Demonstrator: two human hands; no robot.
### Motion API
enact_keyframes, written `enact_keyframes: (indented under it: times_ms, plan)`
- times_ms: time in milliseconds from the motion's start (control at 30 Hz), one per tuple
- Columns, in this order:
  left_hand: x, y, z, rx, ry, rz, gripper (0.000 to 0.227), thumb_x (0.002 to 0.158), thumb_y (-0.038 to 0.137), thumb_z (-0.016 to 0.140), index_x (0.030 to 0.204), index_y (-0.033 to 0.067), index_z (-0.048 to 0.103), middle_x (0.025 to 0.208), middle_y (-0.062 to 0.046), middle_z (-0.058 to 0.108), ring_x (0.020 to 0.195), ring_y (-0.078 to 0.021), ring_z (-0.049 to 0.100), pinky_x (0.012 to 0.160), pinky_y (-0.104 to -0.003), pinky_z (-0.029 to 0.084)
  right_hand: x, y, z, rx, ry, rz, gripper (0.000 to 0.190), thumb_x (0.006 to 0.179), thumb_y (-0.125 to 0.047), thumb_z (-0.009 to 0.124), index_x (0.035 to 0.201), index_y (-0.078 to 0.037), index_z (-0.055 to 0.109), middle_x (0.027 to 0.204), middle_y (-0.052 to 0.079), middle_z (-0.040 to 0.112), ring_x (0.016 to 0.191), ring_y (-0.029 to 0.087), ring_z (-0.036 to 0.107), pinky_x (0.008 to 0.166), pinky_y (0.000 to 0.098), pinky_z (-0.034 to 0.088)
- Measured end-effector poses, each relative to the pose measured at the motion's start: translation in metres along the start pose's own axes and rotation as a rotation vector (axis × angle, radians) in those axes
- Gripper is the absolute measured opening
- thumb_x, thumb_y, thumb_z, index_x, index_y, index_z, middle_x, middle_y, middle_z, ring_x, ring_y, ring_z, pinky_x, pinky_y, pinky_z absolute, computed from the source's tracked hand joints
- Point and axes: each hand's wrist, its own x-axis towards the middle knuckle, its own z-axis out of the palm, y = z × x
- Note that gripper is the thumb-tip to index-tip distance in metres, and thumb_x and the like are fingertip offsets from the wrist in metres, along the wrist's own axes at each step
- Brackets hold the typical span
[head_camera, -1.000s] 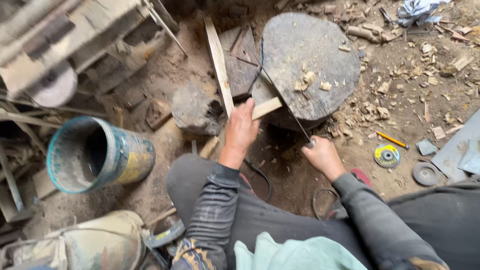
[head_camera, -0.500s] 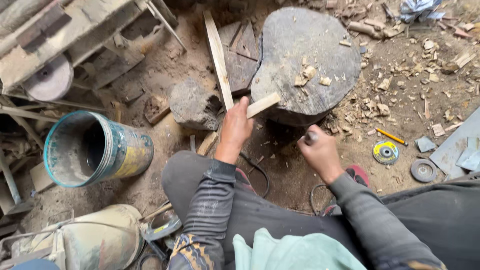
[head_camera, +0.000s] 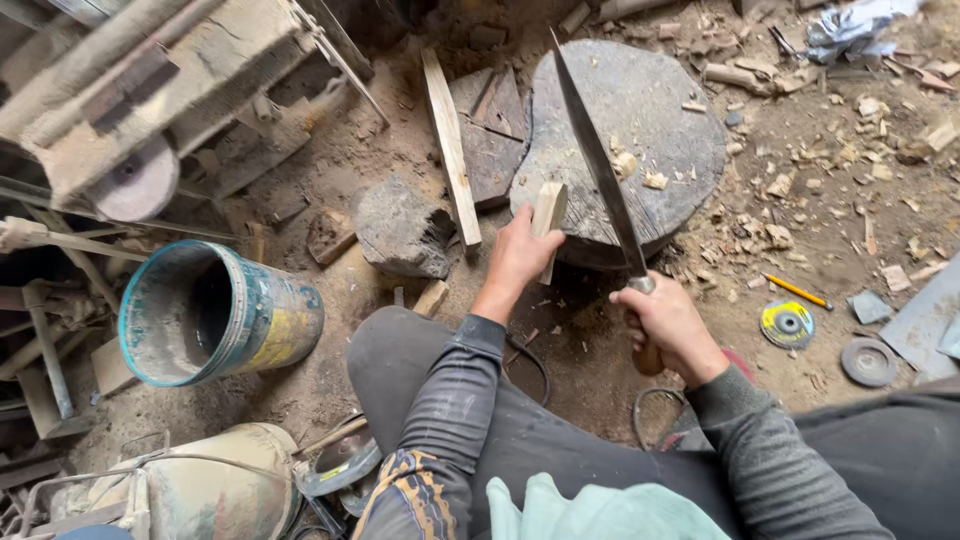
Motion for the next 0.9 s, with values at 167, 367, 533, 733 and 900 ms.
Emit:
enact_keyframes:
  times_ms: [167, 367, 533, 733, 900]
  plan:
    - [0.011, 0.0, -0.003, -1.008, -0.064, 0.185, 0.068, 0.083, 0.026, 0.074, 0.13, 0.0052, 0.031, 0.127, -0.02, 0.065, 0.101, -0.0304, 0.068, 0.086, -0.048, 0.057, 0.009, 0.023, -0.003, 0.237, -0.074, 0.226, 0.018, 0.089, -0.009, 0.066, 0.081, -0.007, 0.05, 0.058, -0.002, 0.044, 0.043, 0.011, 0.042, 0.04, 0.0298, 0.038]
    - [0.018, 0.006, -0.009, -1.447, -0.035, 0.324, 0.073, 0.111, 0.036, 0.062, 0.165, 0.0035, 0.025, 0.117, -0.024, 0.057, 0.108, -0.0284, 0.065, 0.095, -0.049, 0.057, 0.011, 0.019, -0.017, 0.124, 0.201, 0.108, 0.018, 0.092, -0.009, 0.065, 0.084, -0.007, 0.048, 0.058, 0.0, 0.047, 0.044, 0.013, 0.045, 0.04, 0.0332, 0.041]
    - [0.016, 0.013, -0.001, -1.061, 0.208, 0.394, 0.089, 0.093, 0.014, 0.076, 0.158, 0.0253, 0.015, 0.136, -0.01, 0.053, 0.121, -0.024, 0.064, 0.106, -0.044, 0.054, 0.002, 0.017, -0.017, -0.269, 0.257, -0.062, 0.027, 0.089, -0.02, 0.07, 0.104, -0.001, 0.059, 0.065, 0.007, 0.061, 0.05, 0.017, 0.057, 0.049, 0.0349, 0.049]
    - [0.014, 0.001, 0.018, -0.793, 0.333, 0.437, 0.086, 0.096, 0.019, 0.078, 0.159, 0.0243, 0.019, 0.13, -0.015, 0.063, 0.12, -0.025, 0.063, 0.107, -0.04, 0.055, 0.005, 0.038, 0.006, -0.531, 0.245, -0.241, 0.042, 0.084, -0.031, 0.074, 0.109, 0.001, 0.069, 0.082, 0.017, 0.072, 0.075, 0.027, 0.071, 0.073, 0.0395, 0.055]
    - [0.006, -0.001, 0.015, -0.62, 0.203, 0.359, 0.073, 0.093, 0.043, 0.065, 0.151, 0.0271, 0.023, 0.132, -0.012, 0.059, 0.106, -0.0209, 0.069, 0.084, -0.037, 0.064, 0.002, 0.043, 0.015, -0.501, 0.21, -0.185, 0.041, 0.082, -0.029, 0.073, 0.111, 0.0, 0.067, 0.085, 0.017, 0.075, 0.077, 0.027, 0.074, 0.074, 0.0384, 0.057]
